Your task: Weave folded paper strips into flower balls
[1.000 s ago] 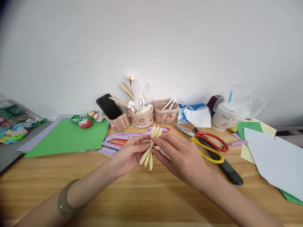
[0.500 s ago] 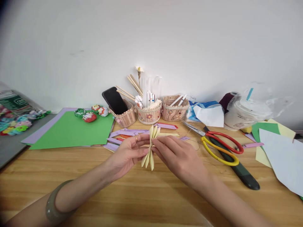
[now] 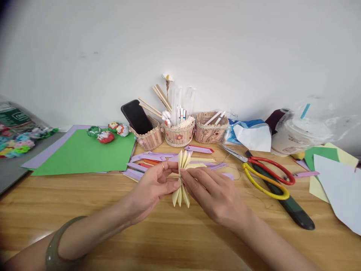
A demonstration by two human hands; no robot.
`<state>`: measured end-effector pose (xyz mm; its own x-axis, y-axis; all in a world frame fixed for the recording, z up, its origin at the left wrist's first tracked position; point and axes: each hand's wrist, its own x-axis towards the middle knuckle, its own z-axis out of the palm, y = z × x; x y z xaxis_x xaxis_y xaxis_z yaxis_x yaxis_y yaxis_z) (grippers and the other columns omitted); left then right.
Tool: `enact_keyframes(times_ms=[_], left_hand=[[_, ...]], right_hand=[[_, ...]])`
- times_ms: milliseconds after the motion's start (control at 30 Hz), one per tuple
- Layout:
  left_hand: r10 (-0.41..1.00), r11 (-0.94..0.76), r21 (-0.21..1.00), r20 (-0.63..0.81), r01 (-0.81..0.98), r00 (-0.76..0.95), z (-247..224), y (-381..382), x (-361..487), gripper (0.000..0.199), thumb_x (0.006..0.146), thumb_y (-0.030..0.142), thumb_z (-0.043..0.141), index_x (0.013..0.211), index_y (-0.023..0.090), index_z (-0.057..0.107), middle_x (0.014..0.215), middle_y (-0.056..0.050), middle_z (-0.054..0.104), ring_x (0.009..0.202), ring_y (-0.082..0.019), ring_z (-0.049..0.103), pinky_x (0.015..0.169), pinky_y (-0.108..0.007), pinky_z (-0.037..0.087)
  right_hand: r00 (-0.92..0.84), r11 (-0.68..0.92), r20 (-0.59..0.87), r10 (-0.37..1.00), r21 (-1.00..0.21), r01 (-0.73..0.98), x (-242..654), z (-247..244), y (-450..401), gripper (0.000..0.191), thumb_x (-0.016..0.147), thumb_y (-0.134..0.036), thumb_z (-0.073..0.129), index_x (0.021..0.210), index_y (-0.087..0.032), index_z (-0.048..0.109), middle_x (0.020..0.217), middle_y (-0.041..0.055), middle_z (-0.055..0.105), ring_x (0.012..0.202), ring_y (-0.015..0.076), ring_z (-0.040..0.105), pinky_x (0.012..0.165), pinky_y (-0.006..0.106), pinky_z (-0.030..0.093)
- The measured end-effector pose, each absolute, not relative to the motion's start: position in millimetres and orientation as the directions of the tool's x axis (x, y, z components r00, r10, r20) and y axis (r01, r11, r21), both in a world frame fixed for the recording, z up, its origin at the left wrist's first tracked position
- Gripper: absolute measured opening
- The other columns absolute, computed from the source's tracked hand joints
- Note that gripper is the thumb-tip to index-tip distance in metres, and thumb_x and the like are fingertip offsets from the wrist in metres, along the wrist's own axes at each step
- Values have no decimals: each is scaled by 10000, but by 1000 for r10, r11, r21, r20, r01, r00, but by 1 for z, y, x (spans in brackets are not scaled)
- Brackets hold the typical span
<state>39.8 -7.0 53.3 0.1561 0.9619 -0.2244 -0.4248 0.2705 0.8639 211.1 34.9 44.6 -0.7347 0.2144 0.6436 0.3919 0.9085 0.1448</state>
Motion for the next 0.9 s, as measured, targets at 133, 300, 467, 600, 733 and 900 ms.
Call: enact_keyframes(times_ms=[133,300,467,600,733,900], left_hand=[[964,259,868,-208,-424,164,53,-8,40,316,633,152,690,915,129,548,1017,-73,601,784,-126,571,780,-299,440],[962,271,833,-222,-483,157,51,-3,40,369,603,113,697,936,140,541,957,-51,604,787,-135,583,729,-279,445],[957,289,767,-215,-573,195,52,2,39,358,622,73,675,948,156,551,894,-32,630,802,-139,598,705,-260,453],[957,289,714,-239,-637,166,49,3,37,308,615,50,678,892,144,584,791,-14,646,782,-125,602,745,-260,459],[964,266,688,-197,-675,180,42,4,35,202,601,34,686,755,126,592,775,-10,643,762,-112,605,763,-250,458],[963,269,647,-157,-714,220,39,7,36,204,606,13,680,713,147,570,741,33,583,794,-101,613,760,-218,452]], right_hand=[[-716,925,664,218,93,369,209,42,35,250,847,-75,500,1093,-106,532,873,96,648,817,169,616,685,273,521],[-583,910,734,348,-117,397,201,44,35,214,824,-74,533,1012,-175,545,841,58,636,738,142,616,611,246,514],[-499,864,731,465,-250,438,198,45,28,167,786,-160,588,938,-171,519,826,70,585,745,170,585,599,291,506],[-496,842,763,415,-116,526,202,38,24,172,760,-181,624,893,-165,516,789,70,574,711,179,577,574,298,487],[-526,805,719,455,-79,588,204,34,23,158,776,-225,629,889,-172,532,773,49,619,669,157,604,565,263,472],[-474,723,737,481,-28,690,203,34,23,206,811,-309,581,941,-155,537,777,65,640,615,153,622,492,243,451]])
